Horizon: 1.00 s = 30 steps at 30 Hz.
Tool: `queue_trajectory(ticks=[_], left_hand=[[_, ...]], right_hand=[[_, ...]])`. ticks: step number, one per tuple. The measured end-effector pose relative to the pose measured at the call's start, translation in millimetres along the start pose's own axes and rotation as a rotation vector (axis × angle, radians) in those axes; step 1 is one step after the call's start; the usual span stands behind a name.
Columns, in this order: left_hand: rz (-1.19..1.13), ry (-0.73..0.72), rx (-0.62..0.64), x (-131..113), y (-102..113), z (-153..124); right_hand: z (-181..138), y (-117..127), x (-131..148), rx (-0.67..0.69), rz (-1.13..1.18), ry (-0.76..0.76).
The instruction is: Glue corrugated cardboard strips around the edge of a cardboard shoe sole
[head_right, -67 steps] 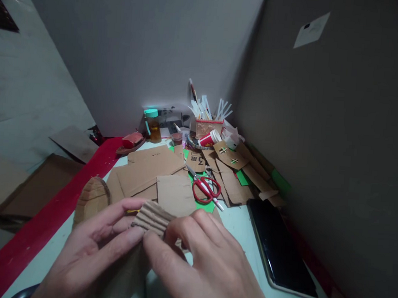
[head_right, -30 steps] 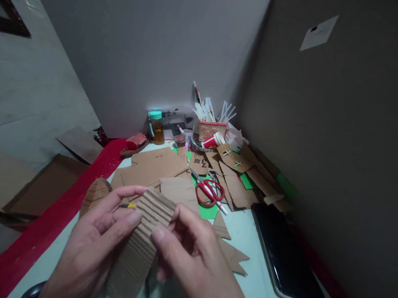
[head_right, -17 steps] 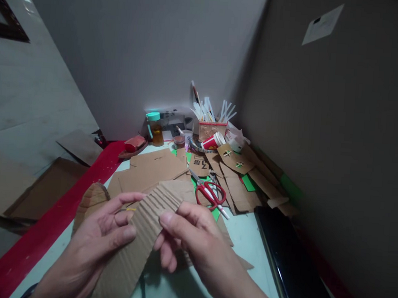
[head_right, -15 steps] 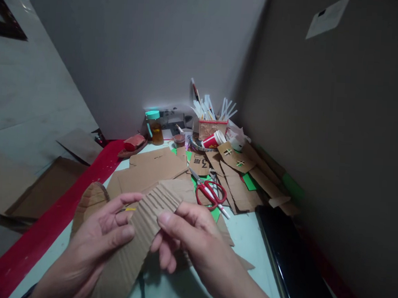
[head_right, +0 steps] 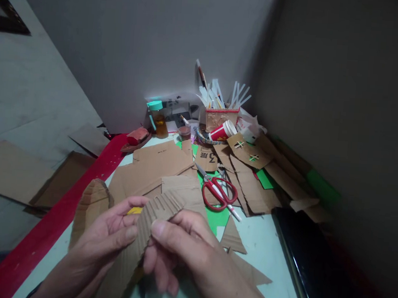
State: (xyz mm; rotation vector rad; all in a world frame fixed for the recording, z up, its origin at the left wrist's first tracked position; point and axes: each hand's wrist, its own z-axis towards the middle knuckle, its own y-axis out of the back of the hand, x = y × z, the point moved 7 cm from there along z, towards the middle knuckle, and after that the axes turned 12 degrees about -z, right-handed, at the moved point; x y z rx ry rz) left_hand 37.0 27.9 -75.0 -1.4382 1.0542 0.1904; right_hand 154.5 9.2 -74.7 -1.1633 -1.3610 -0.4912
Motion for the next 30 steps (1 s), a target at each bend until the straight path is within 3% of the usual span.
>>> queue_trajectory(ticks=[6, 13, 22, 30], left_hand=[[-0.175, 0.086, 0.027, 13, -11, 3], [-0.177, 0.091, -0.010, 17, -9, 4], [-0.089, 0.076, 0.018, 19, -7, 6], [-0.118, 0.058, 0.002, 18, -5, 7]], right_hand=[[-1, -2, -2, 0.014, 0.113, 0.010], [-1, -3, -3, -0.017, 0.243, 0.011], [-3, 0, 8, 0.000, -0.083, 0.064], [-3, -4, 5, 0.019, -0.204, 0.101]])
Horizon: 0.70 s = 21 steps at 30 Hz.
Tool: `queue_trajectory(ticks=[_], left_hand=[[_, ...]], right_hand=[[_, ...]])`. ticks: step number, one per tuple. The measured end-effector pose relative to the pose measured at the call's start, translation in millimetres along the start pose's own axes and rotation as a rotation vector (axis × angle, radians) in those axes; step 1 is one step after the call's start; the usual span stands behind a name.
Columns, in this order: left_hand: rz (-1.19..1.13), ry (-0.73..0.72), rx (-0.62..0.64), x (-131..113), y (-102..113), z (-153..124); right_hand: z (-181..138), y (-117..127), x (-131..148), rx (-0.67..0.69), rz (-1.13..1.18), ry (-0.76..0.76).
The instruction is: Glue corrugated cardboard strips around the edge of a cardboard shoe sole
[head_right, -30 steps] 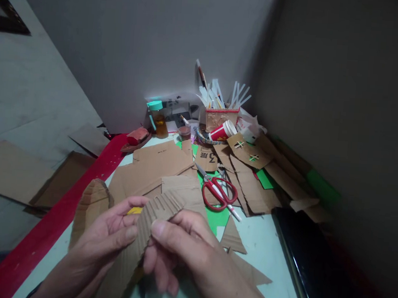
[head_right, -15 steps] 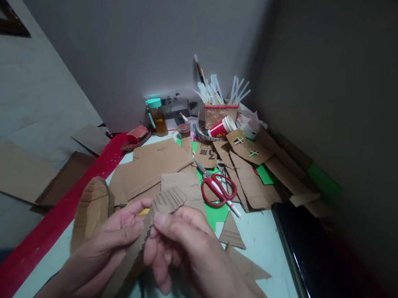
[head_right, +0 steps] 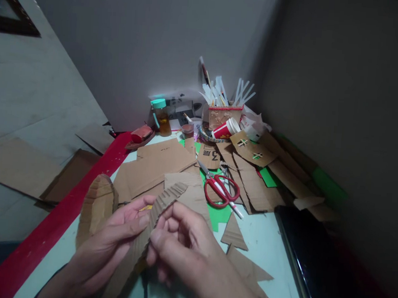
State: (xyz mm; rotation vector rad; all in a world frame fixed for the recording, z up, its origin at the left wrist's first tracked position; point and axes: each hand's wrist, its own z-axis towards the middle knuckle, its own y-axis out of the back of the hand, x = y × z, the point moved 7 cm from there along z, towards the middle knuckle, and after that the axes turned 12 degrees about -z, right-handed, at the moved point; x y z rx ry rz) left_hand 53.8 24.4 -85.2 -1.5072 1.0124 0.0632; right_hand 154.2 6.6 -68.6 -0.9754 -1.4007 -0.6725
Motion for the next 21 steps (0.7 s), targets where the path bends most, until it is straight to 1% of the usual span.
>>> queue_trajectory(ticks=[5, 8, 12, 15, 17, 21], left_hand=[[0.034, -0.044, -0.021, -3, 1, -2], [0.068, -0.090, -0.046, -8, 2, -4], [0.112, -0.141, -0.089, -15, 3, -8], [0.175, -0.175, -0.100, -19, 3, -10], [0.249, -0.209, -0.148, -23, 6, -12], [0.439, -0.290, -0.306, -33, 13, -18]], right_hand=[[0, -2, 3, 0.026, -0.011, 0.006], [0, -3, 5, 0.032, -0.030, -0.032], [2, -4, 6, 0.012, -0.075, -0.071], [5, -3, 4, -0.031, -0.118, -0.064], [6, -2, 2, -0.060, -0.145, -0.051], [6, 0, 2, -0.082, -0.146, -0.020]])
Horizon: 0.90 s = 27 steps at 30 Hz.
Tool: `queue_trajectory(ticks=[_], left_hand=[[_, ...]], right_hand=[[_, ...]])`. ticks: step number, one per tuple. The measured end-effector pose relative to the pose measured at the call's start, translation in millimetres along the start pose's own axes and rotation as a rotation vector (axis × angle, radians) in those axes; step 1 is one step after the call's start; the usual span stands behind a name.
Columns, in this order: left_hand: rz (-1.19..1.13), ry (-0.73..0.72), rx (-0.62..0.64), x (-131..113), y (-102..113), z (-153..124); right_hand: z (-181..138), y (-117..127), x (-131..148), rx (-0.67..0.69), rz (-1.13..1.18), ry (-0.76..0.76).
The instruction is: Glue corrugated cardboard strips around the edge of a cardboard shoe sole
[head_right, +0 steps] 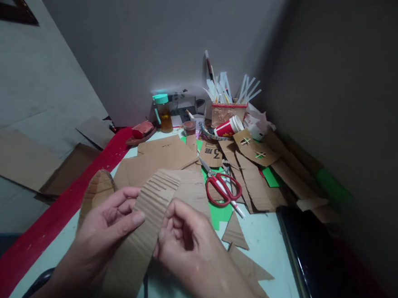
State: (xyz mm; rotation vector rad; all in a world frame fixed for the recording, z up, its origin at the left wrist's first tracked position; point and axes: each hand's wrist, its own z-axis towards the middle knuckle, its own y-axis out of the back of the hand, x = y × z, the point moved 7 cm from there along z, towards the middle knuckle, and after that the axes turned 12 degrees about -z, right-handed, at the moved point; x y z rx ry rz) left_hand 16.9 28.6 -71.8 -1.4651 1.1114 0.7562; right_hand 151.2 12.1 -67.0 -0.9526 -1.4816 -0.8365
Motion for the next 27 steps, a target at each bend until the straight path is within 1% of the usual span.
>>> queue_trajectory(ticks=[3, 6, 7, 10, 11, 13, 15, 16, 18, 20, 23, 27], left_hand=[[0.064, -0.038, -0.059, -5, 3, -2], [0.071, -0.040, -0.064, -7, 0, -3], [0.067, -0.033, -0.067, -6, -1, -3], [0.044, -0.011, -0.085, -6, -3, -5], [0.036, -0.003, -0.084, -5, -3, -5], [0.015, 0.016, -0.061, -5, -4, -4], [-0.029, 0.038, -0.020, -3, -4, -2], [-0.062, 0.047, 0.007, -2, -4, -1], [-0.122, 0.065, 0.075, -1, -5, 1], [-0.140, 0.095, 0.128, 2, -7, 0], [-0.108, 0.154, 0.156, 7, -8, -3], [-0.074, 0.177, 0.202, 8, -9, -9]], right_hand=[[-1, 1, 2, 0.019, 0.006, 0.014], [0, 0, 3, 0.060, 0.007, 0.003], [0, 1, 2, 0.052, -0.018, -0.008], [1, 5, -3, -0.029, -0.169, -0.078], [1, 5, -6, -0.042, -0.202, -0.100], [-1, 1, -9, 0.000, -0.178, -0.107], [-2, -3, -10, 0.048, -0.112, -0.063], [-3, -2, -9, 0.048, -0.087, -0.034], [-2, 4, -9, 0.005, -0.036, 0.010], [0, 12, -11, -0.079, 0.052, 0.011], [0, 26, -13, -0.233, 0.193, -0.014], [-3, 40, -9, -0.363, 0.302, 0.057]])
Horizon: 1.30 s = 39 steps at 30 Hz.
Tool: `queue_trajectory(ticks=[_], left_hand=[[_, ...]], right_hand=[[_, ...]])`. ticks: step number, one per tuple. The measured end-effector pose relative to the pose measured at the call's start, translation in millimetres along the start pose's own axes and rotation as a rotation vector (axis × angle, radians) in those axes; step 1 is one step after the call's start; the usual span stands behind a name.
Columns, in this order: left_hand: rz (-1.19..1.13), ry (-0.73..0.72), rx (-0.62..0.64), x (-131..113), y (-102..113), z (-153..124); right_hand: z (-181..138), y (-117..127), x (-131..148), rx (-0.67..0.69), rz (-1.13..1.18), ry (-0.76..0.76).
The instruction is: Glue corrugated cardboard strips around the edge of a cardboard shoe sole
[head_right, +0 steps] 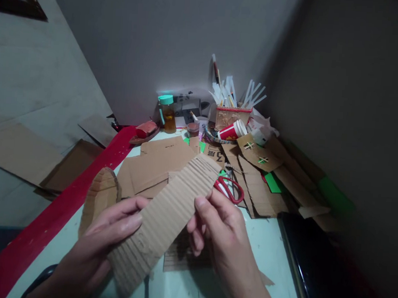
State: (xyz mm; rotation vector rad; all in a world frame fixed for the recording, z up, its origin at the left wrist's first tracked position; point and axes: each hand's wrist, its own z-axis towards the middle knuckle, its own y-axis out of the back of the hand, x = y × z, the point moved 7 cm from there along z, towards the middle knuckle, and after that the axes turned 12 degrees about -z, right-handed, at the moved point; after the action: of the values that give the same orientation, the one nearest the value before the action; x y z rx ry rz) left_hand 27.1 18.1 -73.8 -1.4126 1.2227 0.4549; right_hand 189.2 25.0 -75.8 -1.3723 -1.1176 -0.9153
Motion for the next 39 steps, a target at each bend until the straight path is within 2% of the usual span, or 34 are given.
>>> queue_trajectory(ticks=[5, 13, 16, 18, 20, 22, 23, 26, 28, 30, 33, 39], left_hand=[[-0.032, -0.001, 0.006, 1, 1, -3], [-0.032, -0.028, -0.005, 8, 5, -1], [-0.049, -0.043, -0.021, 11, 7, 0], [-0.060, -0.050, -0.042, 12, 8, 0], [-0.062, -0.066, -0.090, 12, 9, -1], [-0.040, -0.102, -0.150, 9, 11, -2], [-0.016, -0.128, -0.174, 7, 11, -3], [0.086, -0.192, -0.201, -1, 7, -6], [0.139, -0.210, -0.207, -4, 6, -7], [0.175, -0.213, -0.213, -5, 5, -8], [0.256, -0.241, -0.206, -5, 5, -8], [0.658, -0.444, -0.307, -9, 8, -15]], right_hand=[[2, 10, 1, -0.095, 0.072, 0.019], [4, 5, 0, -0.086, 0.071, 0.041], [5, 6, -1, -0.081, 0.012, 0.019], [4, 10, 1, -0.120, -0.136, 0.033], [-1, 21, 15, -0.300, -0.424, 0.187], [-16, 21, 37, -0.518, -0.807, 0.474], [-25, 14, 46, -0.566, -0.986, 0.629], [-44, -15, 50, -0.439, -1.313, 0.968], [-52, -23, 50, -0.409, -1.373, 1.073], [-54, -26, 49, -0.396, -1.385, 1.100], [-47, -33, 43, -0.270, -1.342, 1.086], [-41, -39, 34, -0.214, -1.187, 1.137]])
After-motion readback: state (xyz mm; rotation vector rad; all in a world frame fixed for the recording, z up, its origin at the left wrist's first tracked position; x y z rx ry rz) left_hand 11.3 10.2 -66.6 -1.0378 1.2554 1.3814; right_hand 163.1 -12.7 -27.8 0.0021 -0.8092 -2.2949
